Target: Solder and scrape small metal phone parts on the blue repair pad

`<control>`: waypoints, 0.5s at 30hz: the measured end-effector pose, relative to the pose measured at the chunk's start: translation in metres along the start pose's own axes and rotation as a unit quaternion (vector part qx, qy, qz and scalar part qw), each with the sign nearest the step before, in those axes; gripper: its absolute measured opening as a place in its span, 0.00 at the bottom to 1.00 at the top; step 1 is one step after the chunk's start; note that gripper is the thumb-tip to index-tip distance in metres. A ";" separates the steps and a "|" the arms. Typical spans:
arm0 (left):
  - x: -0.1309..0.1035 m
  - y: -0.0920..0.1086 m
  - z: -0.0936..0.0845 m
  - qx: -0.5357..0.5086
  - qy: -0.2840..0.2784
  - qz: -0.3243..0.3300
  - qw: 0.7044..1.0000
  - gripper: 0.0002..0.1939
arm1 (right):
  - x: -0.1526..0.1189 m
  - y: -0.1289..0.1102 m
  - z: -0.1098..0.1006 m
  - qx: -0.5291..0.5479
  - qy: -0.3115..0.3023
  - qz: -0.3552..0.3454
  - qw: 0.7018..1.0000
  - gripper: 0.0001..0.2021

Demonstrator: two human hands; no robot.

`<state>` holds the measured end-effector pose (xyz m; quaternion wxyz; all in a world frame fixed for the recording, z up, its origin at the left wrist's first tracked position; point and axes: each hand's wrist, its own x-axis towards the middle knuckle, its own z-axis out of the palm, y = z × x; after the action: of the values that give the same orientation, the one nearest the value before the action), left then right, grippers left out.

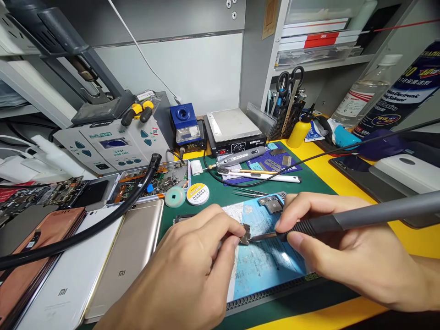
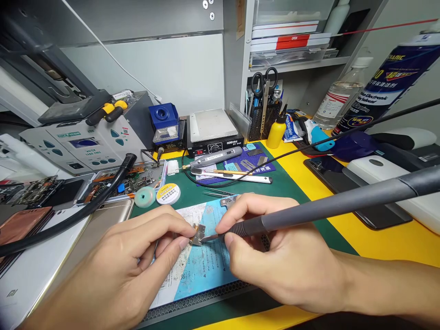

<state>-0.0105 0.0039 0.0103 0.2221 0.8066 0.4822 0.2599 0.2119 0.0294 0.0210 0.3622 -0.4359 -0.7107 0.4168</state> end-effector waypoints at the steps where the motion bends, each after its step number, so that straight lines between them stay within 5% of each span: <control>1: 0.000 0.000 0.000 0.000 0.000 -0.002 1.000 0.08 | 0.000 0.000 0.000 0.001 0.000 0.002 1.000 0.03; 15: 0.002 0.000 0.000 0.007 -0.003 -0.001 1.000 0.09 | 0.001 0.000 0.001 0.063 -0.006 0.043 0.997 0.04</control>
<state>-0.0098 0.0056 0.0107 0.2183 0.8083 0.4840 0.2543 0.2106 0.0303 0.0212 0.3659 -0.4401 -0.6659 0.4785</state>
